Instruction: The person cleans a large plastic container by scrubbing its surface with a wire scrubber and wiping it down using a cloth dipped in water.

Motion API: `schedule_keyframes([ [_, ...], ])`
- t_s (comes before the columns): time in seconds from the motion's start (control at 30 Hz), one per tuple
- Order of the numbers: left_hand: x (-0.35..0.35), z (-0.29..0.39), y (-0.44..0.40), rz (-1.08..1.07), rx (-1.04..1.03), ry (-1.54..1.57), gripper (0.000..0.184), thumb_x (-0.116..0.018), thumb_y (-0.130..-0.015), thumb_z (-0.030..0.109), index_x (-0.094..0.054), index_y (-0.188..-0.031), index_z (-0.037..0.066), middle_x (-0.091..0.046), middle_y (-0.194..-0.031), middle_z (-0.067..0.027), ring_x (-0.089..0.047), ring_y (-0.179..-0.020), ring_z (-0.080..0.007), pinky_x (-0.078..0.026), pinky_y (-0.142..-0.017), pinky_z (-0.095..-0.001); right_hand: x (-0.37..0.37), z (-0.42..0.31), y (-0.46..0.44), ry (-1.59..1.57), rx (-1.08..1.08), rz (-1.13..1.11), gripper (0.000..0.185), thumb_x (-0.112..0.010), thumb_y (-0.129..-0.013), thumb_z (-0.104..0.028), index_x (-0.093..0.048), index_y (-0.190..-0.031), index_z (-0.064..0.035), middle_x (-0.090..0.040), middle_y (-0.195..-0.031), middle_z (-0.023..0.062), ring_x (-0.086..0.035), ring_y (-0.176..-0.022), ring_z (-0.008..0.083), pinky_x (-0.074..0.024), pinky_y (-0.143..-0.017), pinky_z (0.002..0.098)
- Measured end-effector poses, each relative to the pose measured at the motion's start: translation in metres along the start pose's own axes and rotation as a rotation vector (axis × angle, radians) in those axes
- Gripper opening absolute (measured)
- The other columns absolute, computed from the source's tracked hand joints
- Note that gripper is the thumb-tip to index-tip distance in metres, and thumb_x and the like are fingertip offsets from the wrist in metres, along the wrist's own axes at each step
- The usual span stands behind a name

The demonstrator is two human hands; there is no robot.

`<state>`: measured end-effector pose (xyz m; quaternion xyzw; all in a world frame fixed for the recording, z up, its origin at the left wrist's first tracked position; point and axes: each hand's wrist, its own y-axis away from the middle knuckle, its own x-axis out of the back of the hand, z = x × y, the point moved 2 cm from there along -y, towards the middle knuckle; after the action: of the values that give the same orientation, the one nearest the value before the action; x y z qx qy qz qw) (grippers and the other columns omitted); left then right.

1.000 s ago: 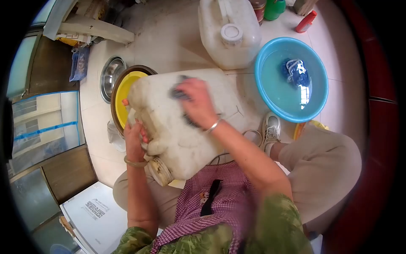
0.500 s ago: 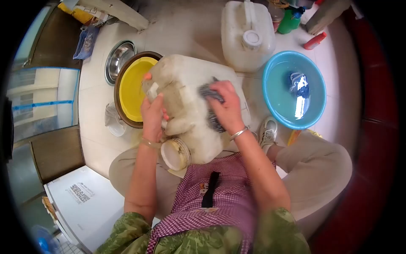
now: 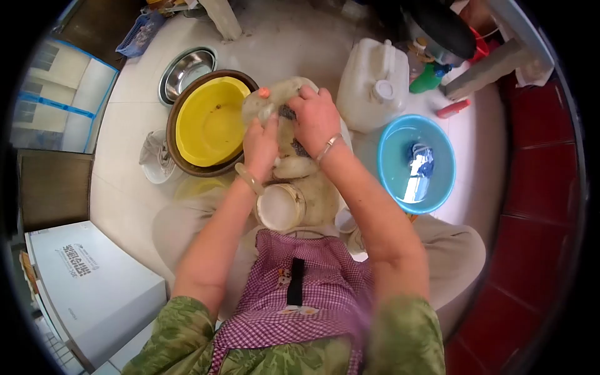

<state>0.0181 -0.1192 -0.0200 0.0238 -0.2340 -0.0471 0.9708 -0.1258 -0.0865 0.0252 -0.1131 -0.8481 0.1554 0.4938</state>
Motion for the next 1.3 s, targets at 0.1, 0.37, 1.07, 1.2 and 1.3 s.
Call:
schedule_keyframes([
  [0.1,0.002,0.006,0.004,-0.068,0.117,-0.014,0.052,-0.054,-0.097,0.044,-0.058,-0.098,-0.008,-0.065,-0.095,-0.0337,-0.062,-0.092,-0.0497,-0.047,-0.085,-0.0530,0.012,-0.007,0.021,0.069,0.004,-0.148,0.026,-0.068,-0.066,0.003,-0.068,-0.091,-0.0070,-0.061,-0.101,0.0124,-0.056,-0.093,0.0370,-0.0483,-0.082,0.0444],
  [0.37,-0.022,0.021,0.009,-0.064,0.010,-0.081,0.049,-0.054,-0.098,0.044,-0.057,-0.098,-0.004,-0.066,-0.094,-0.0304,-0.063,-0.092,-0.0487,-0.048,-0.083,-0.0545,0.004,0.018,-0.006,0.077,-0.088,0.025,0.023,-0.070,-0.067,0.001,-0.069,-0.089,-0.0080,-0.062,-0.098,0.0114,-0.056,-0.094,0.0373,-0.0480,-0.081,0.0445],
  [1.07,-0.010,0.019,0.022,-0.042,0.016,-0.069,0.042,-0.056,-0.095,0.038,-0.055,-0.100,-0.004,-0.067,-0.092,-0.0293,-0.064,-0.090,-0.0488,-0.049,-0.083,-0.0552,0.024,0.051,0.032,-0.260,-0.070,0.254,0.035,-0.072,-0.071,0.003,-0.064,-0.104,-0.0043,-0.063,-0.104,0.0155,-0.061,-0.098,0.0335,-0.0495,-0.087,0.0397],
  [1.2,-0.013,0.017,0.021,-0.062,0.018,-0.046,0.040,-0.060,-0.090,0.034,-0.055,-0.099,-0.004,-0.066,-0.091,-0.0305,-0.064,-0.090,-0.0482,-0.049,-0.083,-0.0542,-0.009,0.070,-0.009,-0.159,-0.208,0.297,0.034,-0.069,-0.068,0.004,-0.064,-0.101,-0.0048,-0.061,-0.104,0.0160,-0.055,-0.104,0.0379,-0.0451,-0.091,0.0450],
  [1.3,-0.005,0.011,0.025,-0.037,0.047,-0.044,0.036,-0.062,-0.087,0.030,-0.055,-0.098,-0.003,-0.067,-0.091,-0.0288,-0.064,-0.088,-0.0488,-0.049,-0.081,-0.0540,-0.018,0.063,-0.035,-0.273,-0.139,0.211,0.030,-0.067,-0.072,0.003,-0.064,-0.102,-0.0039,-0.061,-0.103,0.0150,-0.057,-0.101,0.0376,-0.0474,-0.092,0.0418],
])
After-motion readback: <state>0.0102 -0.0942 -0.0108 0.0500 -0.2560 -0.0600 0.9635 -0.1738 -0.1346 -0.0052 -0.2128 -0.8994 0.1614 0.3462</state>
